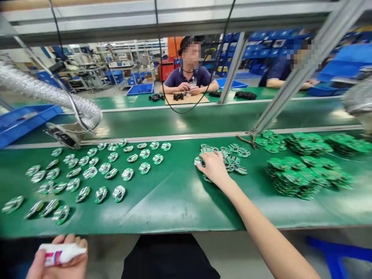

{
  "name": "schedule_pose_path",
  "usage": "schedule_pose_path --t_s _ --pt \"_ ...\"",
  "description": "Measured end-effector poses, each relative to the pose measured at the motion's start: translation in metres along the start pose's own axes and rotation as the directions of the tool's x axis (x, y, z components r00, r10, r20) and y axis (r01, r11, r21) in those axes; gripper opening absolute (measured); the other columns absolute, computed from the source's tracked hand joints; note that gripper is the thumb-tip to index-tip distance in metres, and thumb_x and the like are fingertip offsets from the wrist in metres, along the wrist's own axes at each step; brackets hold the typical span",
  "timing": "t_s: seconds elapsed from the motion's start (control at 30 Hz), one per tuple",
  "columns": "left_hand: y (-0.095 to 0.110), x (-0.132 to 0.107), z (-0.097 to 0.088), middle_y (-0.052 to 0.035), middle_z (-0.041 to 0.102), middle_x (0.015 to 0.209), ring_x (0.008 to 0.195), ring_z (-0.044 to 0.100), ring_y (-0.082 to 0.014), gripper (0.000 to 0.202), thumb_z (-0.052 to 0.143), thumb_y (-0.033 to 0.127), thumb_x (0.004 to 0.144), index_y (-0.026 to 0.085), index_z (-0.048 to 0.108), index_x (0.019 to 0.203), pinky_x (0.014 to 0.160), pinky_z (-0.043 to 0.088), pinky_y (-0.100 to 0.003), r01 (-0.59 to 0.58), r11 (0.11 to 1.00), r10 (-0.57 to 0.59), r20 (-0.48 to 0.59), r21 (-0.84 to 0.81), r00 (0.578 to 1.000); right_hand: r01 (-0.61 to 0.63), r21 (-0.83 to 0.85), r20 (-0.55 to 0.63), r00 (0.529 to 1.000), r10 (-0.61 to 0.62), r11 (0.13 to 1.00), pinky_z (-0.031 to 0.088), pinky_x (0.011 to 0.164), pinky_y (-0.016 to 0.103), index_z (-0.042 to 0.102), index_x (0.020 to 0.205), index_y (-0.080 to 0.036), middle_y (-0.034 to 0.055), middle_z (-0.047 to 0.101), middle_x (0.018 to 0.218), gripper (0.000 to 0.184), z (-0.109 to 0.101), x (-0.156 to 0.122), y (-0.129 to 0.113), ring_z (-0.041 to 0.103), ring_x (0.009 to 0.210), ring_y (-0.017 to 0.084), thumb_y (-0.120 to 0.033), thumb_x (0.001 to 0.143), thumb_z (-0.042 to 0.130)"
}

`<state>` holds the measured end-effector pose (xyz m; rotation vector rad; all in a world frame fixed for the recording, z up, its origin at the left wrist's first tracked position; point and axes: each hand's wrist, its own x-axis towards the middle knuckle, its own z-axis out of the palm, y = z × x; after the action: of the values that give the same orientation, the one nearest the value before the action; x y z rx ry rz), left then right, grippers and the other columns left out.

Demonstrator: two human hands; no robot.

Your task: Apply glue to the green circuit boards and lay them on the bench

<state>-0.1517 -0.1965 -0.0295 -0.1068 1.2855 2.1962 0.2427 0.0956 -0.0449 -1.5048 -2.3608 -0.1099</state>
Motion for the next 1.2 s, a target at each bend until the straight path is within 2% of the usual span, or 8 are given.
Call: schedule_pose_path --t_s 0.2,0.43,0.57,0.67,0.8,0.93,1.1,1.2 --pt "-0.003 -0.050 0.046 0.0004 0.052 0.074 0.055 0.045 -0.0115 0.019 0.060 0.033 0.095 0.017 0.066 0.086 0.047 0.049 -0.023 0.049 0.998 -0.048 0.045 -0.036 0.998 0.226 0.104 0.041 0.972 -0.231 0.969 0.047 0.089 0.044 0.076 0.117 -0.017 0.0137 0.075 0.102 0.027 0.008 -0.014 -0.053 0.070 0.098 0.032 -0.033 0.100 0.062" --pt "-0.016 -0.057 0.054 -0.0002 0.052 0.076 0.056 0.043 -0.0108 0.021 0.058 0.033 0.099 0.017 0.066 0.087 0.048 0.046 -0.021 0.105 0.994 -0.100 0.100 -0.044 0.990 0.261 0.252 0.084 0.953 -0.290 0.932 0.053 0.082 0.044 0.075 0.113 -0.020 0.0107 0.071 0.101 0.023 0.001 -0.046 -0.116 0.069 0.091 0.030 -0.039 0.102 0.068" --pt "-0.017 -0.059 0.054 -0.0003 0.050 0.074 0.056 0.043 -0.0109 0.025 0.055 0.033 0.101 0.016 0.067 0.086 0.048 0.045 -0.021 0.128 0.991 -0.125 0.083 -0.029 0.989 0.178 0.484 0.128 0.954 -0.271 0.857 0.058 0.095 0.045 0.060 0.146 -0.026 0.0102 0.069 0.124 0.061 -0.006 -0.047 -0.114 0.070 0.110 0.031 -0.044 0.091 0.081" --pt "-0.018 -0.058 0.054 -0.0006 0.051 0.074 0.057 0.044 -0.0114 0.026 0.055 0.033 0.100 0.016 0.068 0.086 0.048 0.046 -0.021 0.126 0.992 -0.124 0.090 -0.013 0.988 0.147 0.594 0.206 0.923 -0.326 0.791 0.056 0.105 0.047 0.055 0.153 -0.031 0.0090 0.065 0.135 0.079 -0.011 -0.040 -0.102 0.066 0.124 0.031 -0.040 0.083 0.089" --pt "-0.022 -0.060 0.057 -0.0007 0.053 0.074 0.056 0.044 -0.0110 0.022 0.062 0.035 0.097 0.017 0.068 0.085 0.048 0.046 -0.021 0.106 0.994 -0.105 0.112 0.000 0.988 0.147 0.668 0.236 0.888 -0.394 0.730 0.057 0.102 0.043 0.067 0.141 -0.030 0.0073 0.068 0.124 0.058 -0.011 -0.030 -0.095 0.068 0.116 0.028 -0.037 0.086 0.086" --pt "-0.030 -0.062 0.061 0.0002 0.054 0.072 0.056 0.046 -0.0109 0.024 0.072 0.040 0.090 0.017 0.068 0.084 0.048 0.044 -0.021 0.100 0.995 -0.101 0.129 0.013 0.986 0.192 0.644 0.154 0.916 -0.371 0.741 0.057 0.095 0.043 0.072 0.129 -0.027 0.0073 0.070 0.113 0.044 -0.007 -0.030 -0.104 0.069 0.107 0.028 -0.036 0.087 0.084" --pt "-0.040 -0.054 0.068 -0.0029 0.064 0.075 0.061 0.056 -0.0124 0.037 0.079 0.051 0.086 0.016 0.071 0.088 0.052 0.046 -0.021 -0.140 0.988 0.129 0.161 0.061 0.978 0.277 0.658 0.086 0.896 -0.436 0.700 0.054 0.092 0.042 0.072 0.120 -0.024 0.0057 0.072 0.106 0.040 -0.012 -0.042 -0.131 0.067 0.099 0.025 -0.033 0.084 0.087" --pt "-0.045 -0.044 0.076 -0.0039 0.066 0.074 0.062 0.061 -0.0143 0.048 0.074 0.063 0.088 0.015 0.072 0.090 0.056 0.050 -0.024 -0.393 0.910 0.367 0.187 0.129 0.911 0.348 0.658 0.044 0.867 -0.496 0.668 0.052 0.092 0.043 0.071 0.119 -0.023 0.0065 0.072 0.106 0.043 -0.015 -0.045 -0.154 0.066 0.098 0.026 -0.034 0.082 0.089"
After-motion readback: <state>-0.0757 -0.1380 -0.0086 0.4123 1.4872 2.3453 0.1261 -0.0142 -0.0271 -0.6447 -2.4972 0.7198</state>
